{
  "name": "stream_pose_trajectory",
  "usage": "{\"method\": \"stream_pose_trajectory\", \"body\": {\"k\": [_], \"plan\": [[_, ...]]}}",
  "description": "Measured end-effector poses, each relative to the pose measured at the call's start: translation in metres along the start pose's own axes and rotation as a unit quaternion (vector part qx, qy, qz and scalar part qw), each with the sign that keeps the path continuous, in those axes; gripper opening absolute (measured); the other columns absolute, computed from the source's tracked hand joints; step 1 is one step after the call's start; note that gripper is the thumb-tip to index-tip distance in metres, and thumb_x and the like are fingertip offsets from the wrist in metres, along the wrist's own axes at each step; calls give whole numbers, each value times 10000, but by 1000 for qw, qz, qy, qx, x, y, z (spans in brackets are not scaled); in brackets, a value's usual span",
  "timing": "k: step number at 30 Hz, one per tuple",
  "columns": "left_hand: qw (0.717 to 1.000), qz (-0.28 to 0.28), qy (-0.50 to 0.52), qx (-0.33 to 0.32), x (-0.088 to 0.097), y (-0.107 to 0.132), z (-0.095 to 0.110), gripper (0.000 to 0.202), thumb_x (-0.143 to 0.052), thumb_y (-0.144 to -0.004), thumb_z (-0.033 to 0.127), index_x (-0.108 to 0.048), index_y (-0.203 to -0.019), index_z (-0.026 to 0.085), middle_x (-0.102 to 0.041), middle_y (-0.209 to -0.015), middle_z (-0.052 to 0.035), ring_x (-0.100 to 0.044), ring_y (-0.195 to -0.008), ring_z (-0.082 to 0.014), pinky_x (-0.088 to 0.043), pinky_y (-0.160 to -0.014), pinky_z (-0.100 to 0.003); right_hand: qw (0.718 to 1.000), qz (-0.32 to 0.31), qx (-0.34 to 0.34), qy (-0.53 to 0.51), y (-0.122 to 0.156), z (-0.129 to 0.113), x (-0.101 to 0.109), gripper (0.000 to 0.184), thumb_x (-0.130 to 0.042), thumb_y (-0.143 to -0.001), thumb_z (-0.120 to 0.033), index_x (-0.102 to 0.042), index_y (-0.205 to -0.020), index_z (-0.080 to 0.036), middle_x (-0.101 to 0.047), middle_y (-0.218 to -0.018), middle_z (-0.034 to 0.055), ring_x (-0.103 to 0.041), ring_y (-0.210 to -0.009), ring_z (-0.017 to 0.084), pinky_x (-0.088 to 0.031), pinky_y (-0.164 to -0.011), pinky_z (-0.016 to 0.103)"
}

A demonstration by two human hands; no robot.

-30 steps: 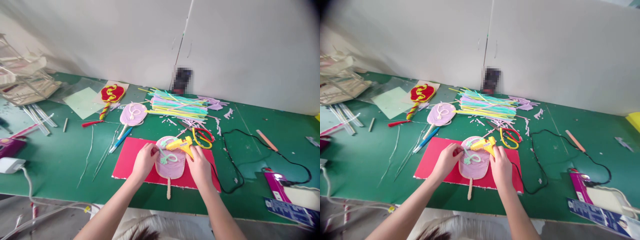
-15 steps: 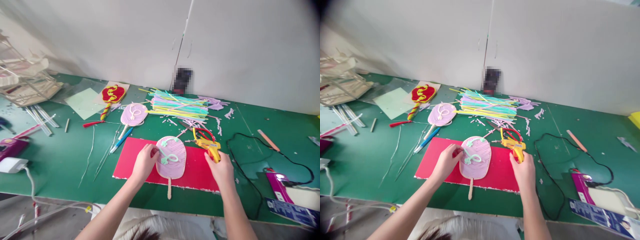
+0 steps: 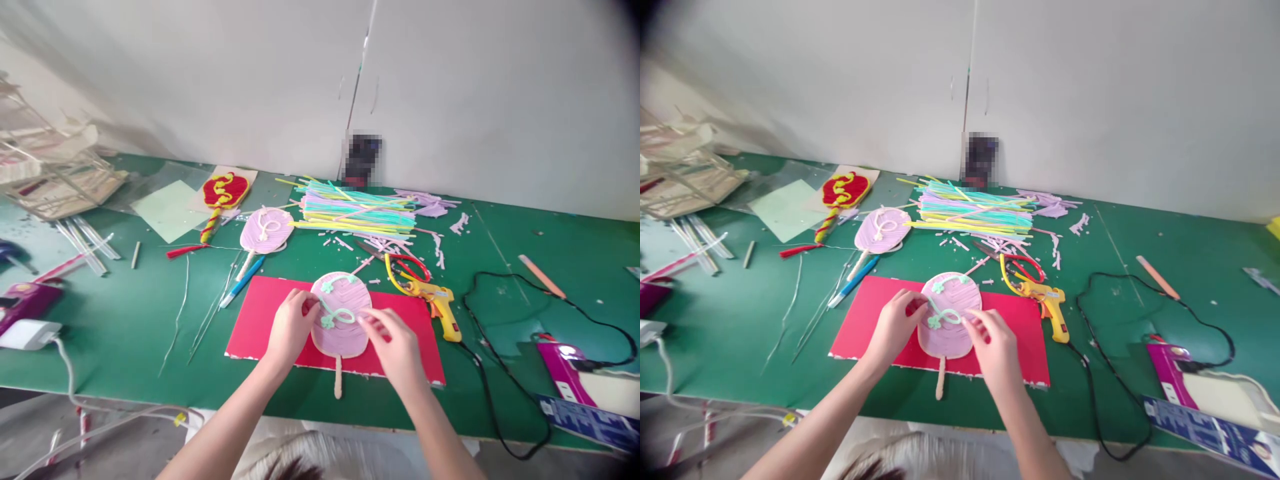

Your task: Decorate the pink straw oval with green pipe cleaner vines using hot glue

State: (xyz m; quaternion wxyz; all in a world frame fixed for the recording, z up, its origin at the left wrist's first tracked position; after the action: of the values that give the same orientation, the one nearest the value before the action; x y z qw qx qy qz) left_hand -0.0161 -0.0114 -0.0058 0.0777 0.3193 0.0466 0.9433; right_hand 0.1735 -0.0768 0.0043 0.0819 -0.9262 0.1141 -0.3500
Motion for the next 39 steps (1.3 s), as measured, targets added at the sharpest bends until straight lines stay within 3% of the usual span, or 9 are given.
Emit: {"method": "stream_pose_trajectory", "body": {"k": [5, 10, 13, 20, 25, 30, 35, 39], "plan": [[1000, 4, 24, -4, -2, 0, 3, 98, -534, -815, 206, -631, -831, 202, -602, -835, 6, -608, -681, -122, -468, -674, -248, 999, -12, -18, -32, -2, -11, -27, 207, -533, -883, -345, -656, -976, -206, -579, -755, 20, -560, -591, 110, -498, -579, 223], [1000, 18, 11, -16, -5, -4, 9, 90, -538, -810, 191, -628, -809, 197, -592, -778, 12, -592, -673, -126, -452, -673, -252, 999, 13, -29, -21, -6, -4, -29, 163, -547, -870, -343, -627, -852, -202, -586, -870, 49, -580, -669, 125, -497, -631, 244], [1000, 21, 5, -13, -8, -5, 10, 93, -538, -807, 179, -630, -801, 191, -583, -757, 11, -586, -666, -128, -443, -664, -251, 998, -2, -49, -38, -6, -3, -32, 148, -556, -865, -334, -599, -797, -209, -608, -806, 32, -582, -654, 127, -483, -625, 239], [999, 35, 8, -12, -10, -6, 8, 80, -561, -799, 178, -635, -824, 196, -603, -808, 5, -579, -699, -130, -438, -672, -243, 994, -42, -87, -52, -8, -7, -39, 103, -546, -855, -299, -617, -864, -225, -649, -769, 19, -602, -654, 138, -466, -621, 234], [999, 33, 5, -14, -11, -6, 6, 74, -564, -796, 173, -631, -815, 199, -615, -800, 7, -573, -703, -132, -433, -676, -244, 995, -73, -64, 13, -13, -13, -41, 46, -579, -808, -237, -621, -811, -222, -645, -761, 13, -562, -639, 141, -428, -617, 242], [999, 29, 5, -17, -10, -5, 6, 70, -557, -798, 185, -623, -810, 204, -632, -803, 4, -580, -707, -140, -438, -679, -253, 985, -107, -95, 97, -18, -22, -42, 66, -563, -799, -192, -620, -808, -224, -661, -819, 18, -603, -780, 181, -388, -601, 252], [999, 37, 30, 15, -2, -11, 1, 127, -533, -828, 229, -611, -927, 209, -647, -845, -7, -597, -745, -150, -465, -682, -260, 988, -97, -91, 82, -20, -16, -44, 70, -573, -772, -181, -634, -769, -215, -634, -847, 37, -579, -833, 199, -411, -670, 275], [1000, 28, 0, -11, 3, -21, -3, 151, -533, -832, 236, -623, -949, 208, -638, -923, -25, -596, -775, -156, -475, -720, -274, 990, -78, -98, 59, -21, -10, -46, 49, -604, -724, -177, -635, -707, -210, -595, -780, 23, -554, -767, 177, -413, -678, 277]]}}
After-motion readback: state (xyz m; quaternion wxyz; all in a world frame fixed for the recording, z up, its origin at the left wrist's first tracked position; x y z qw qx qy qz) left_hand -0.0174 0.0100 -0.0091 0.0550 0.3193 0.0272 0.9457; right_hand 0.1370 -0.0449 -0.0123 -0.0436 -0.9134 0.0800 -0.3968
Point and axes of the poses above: each hand's wrist, its own y-axis away from the middle knuckle, its own x-axis out of the back of the hand, z = x × y, the point moved 2 cm from there along -y, towards the middle knuckle
